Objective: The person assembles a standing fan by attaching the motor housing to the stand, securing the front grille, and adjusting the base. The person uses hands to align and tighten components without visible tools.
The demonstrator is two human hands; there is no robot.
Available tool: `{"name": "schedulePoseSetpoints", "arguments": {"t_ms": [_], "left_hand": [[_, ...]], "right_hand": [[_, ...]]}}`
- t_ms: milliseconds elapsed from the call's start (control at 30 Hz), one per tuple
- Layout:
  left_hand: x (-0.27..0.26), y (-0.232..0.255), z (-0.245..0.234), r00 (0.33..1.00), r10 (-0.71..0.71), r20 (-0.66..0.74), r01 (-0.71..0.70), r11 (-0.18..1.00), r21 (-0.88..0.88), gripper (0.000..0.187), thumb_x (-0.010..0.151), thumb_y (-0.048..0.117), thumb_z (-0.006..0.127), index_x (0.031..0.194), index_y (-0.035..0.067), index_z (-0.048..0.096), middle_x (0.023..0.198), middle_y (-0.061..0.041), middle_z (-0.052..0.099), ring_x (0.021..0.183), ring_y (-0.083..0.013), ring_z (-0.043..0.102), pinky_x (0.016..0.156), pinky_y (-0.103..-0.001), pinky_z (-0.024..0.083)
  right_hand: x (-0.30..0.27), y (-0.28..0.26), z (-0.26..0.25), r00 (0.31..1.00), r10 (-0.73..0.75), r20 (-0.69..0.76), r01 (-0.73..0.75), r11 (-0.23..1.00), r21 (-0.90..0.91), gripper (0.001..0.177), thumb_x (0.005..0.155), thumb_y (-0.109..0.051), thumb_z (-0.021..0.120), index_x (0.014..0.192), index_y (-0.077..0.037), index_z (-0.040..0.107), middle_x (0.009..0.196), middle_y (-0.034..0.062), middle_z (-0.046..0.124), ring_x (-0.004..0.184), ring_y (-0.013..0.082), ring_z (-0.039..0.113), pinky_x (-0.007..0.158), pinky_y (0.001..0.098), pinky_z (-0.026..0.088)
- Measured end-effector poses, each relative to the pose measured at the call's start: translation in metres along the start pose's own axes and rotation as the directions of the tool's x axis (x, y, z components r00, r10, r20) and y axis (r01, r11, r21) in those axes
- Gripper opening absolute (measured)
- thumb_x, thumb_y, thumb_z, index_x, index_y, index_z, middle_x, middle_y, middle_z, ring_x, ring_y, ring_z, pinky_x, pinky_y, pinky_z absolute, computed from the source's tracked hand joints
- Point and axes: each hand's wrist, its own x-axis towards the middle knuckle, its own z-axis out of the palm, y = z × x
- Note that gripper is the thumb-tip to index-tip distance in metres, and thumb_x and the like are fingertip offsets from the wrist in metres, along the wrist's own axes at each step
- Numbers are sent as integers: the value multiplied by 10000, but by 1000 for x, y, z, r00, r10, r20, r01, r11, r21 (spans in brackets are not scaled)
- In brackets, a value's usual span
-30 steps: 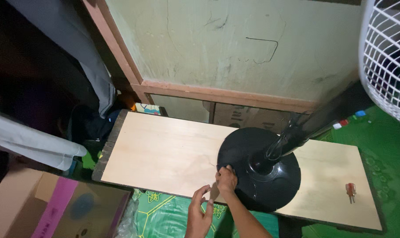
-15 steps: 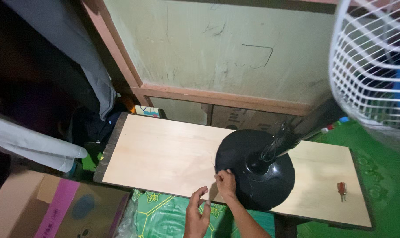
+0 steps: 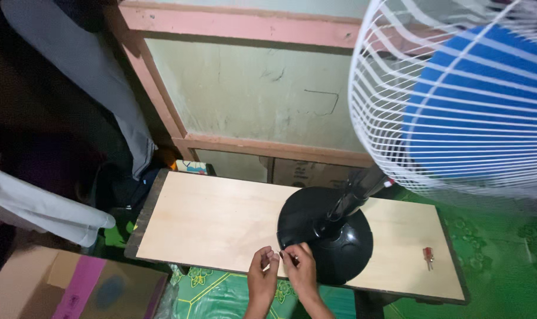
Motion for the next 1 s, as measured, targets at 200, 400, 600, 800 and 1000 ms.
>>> {"name": "schedulePoseSetpoints", "arguments": {"t_ms": [200, 400, 600, 800, 1000], "left_hand": [[-9, 42, 4, 970, -198, 141, 227, 946, -231, 259, 826, 200, 510, 964, 0, 599, 830, -62, 633, 745, -116, 564, 663, -253, 441], [-26, 88, 3, 963, -93, 253, 175, 930, -322, 239, 827, 171, 560, 939, -31, 624, 703, -69, 586, 623, -111, 503, 553, -238, 429], [-40, 109, -2, 965, -105, 239, 195, 898, -394, 199, 796, 121, 567, 910, -39, 599, 714, -74, 613, 635, -128, 557, 566, -236, 443], [-46, 117, -11, 973, -45, 226, 143, 885, -442, 192, 798, 107, 567, 900, -51, 603, 749, -81, 608, 687, -121, 562, 683, -253, 489], [-57, 124, -11, 972, -4, 236, 104, 905, -412, 160, 786, 101, 569, 864, -34, 603, 738, -68, 625, 679, -108, 572, 664, -233, 472]], "right_hand": [[-23, -56, -32, 959, -283, -28, 277, 952, -127, 74, 679, -44, 634, 736, -24, 591, 738, 68, 495, 673, 193, 528, 568, 294, 440], [-39, -86, -47, 913, -408, -16, 387, 878, -282, 85, 663, -53, 634, 735, -30, 594, 774, 87, 503, 767, 240, 500, 648, 338, 411], [-54, -109, -58, 885, -465, 8, 447, 846, -290, 110, 660, -54, 654, 753, -36, 600, 773, 92, 494, 764, 250, 498, 652, 357, 399], [-58, -115, -65, 960, -263, -94, 259, 964, -52, 163, 661, -87, 698, 785, -45, 600, 708, 35, 509, 628, 127, 522, 547, 249, 441], [-59, -126, -70, 997, 51, 56, -70, 902, 426, 334, 706, -34, 638, 1028, -47, 548, 737, 0, 494, 641, 60, 477, 543, 191, 400]]}}
